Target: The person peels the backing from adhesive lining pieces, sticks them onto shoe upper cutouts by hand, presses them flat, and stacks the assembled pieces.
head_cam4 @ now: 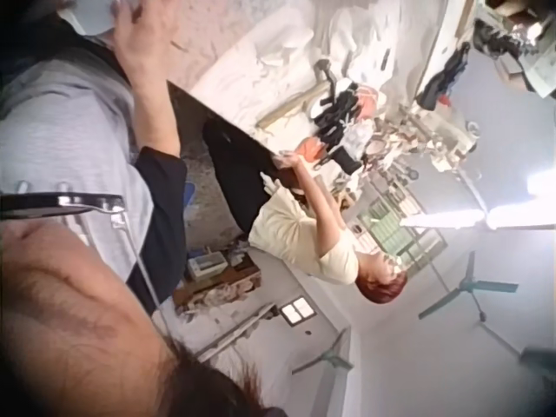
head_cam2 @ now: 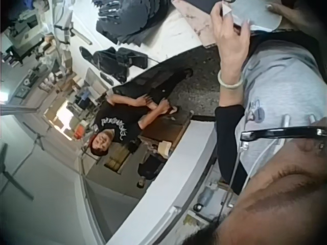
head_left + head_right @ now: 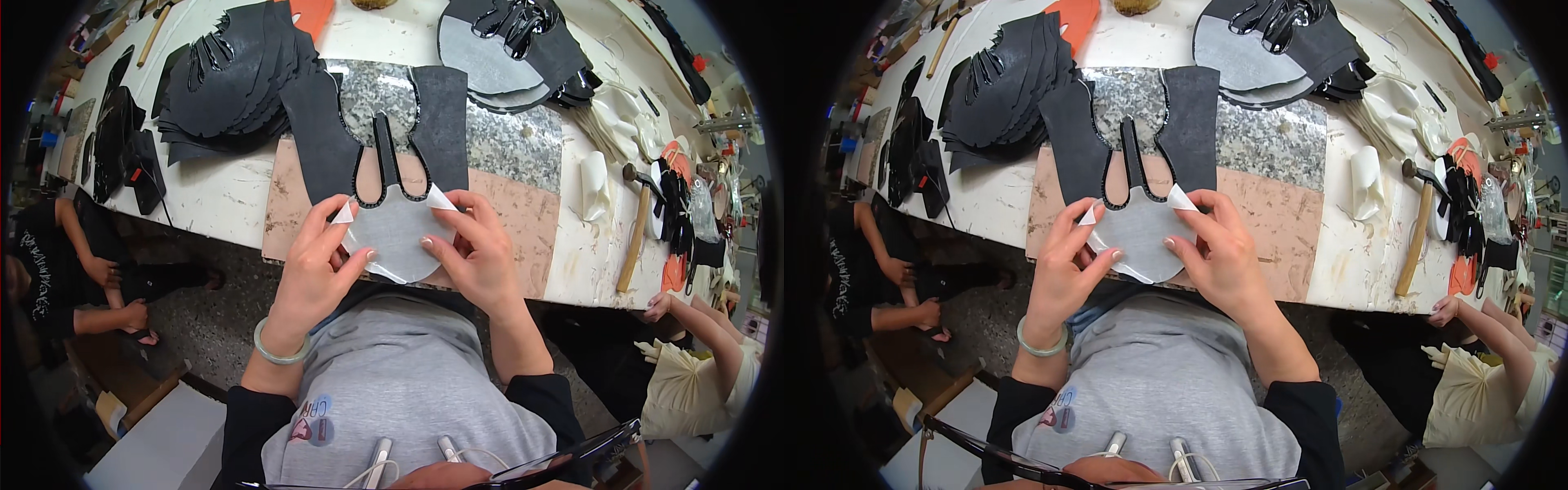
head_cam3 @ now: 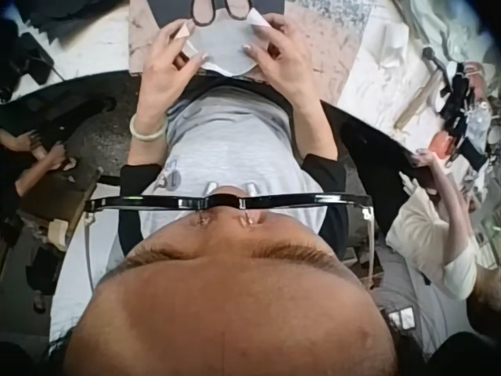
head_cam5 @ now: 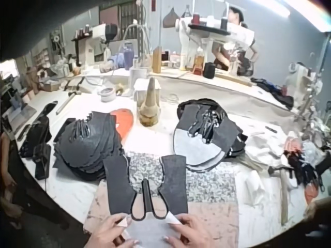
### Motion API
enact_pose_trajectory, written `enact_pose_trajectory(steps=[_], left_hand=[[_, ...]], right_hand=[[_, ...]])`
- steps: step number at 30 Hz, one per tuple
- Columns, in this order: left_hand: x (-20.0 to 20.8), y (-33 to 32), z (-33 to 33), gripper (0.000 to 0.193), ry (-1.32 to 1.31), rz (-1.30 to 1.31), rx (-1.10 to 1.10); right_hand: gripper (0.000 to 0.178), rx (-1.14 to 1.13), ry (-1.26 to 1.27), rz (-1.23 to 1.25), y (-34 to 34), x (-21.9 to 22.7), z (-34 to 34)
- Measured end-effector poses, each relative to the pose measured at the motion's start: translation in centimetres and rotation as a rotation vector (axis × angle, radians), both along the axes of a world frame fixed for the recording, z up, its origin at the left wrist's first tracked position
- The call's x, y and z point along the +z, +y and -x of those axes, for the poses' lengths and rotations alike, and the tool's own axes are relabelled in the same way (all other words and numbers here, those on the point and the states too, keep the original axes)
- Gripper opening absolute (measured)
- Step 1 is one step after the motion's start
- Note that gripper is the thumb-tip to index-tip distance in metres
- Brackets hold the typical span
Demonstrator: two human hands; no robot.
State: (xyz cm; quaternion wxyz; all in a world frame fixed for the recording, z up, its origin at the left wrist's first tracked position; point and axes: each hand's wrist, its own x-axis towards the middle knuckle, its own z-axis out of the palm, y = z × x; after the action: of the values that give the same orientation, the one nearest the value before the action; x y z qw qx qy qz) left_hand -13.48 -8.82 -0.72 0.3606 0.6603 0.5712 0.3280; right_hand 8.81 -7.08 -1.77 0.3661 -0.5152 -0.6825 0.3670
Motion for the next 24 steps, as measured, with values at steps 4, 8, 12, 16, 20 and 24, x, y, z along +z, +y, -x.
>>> enact_pose_trajectory(steps=[4,8,12,16,20,24], left_hand=[[-0.06,-0.02,-0.05,0.049,-0.003,0.012,0.006],[-0.1,-0.08,-0.14,0.049,-0.005,0.0,0.011],[0.0,-0.06,-0.08,0.048,0.008,-0.007,0.006],[-0.09,-0.05,-0.04,0.048,0.004,-0.014,0.001],[0.07,-0.08,0.13,0.041,0.032,-0.018,-0.044],[0.02,-0.2,0.14,0.041,0.031,-0.018,-0.044]], right_hand=[[0.034,0.001,-0.001,0.007,0.01,-0.18,0.04],[0.036,-0.012,0.018,0.0,0.13,-0.51,-0.04],[0.035,0.004,0.01,0.001,0.21,-0.28,0.0],[0.035,0.013,0.002,-0.028,0.32,-0.34,-0.05],[0.034,0.004,-0.02,-0.014,0.15,-0.23,0.16],[0.034,0.003,-0.038,0.001,0.09,0.05,0.26]])
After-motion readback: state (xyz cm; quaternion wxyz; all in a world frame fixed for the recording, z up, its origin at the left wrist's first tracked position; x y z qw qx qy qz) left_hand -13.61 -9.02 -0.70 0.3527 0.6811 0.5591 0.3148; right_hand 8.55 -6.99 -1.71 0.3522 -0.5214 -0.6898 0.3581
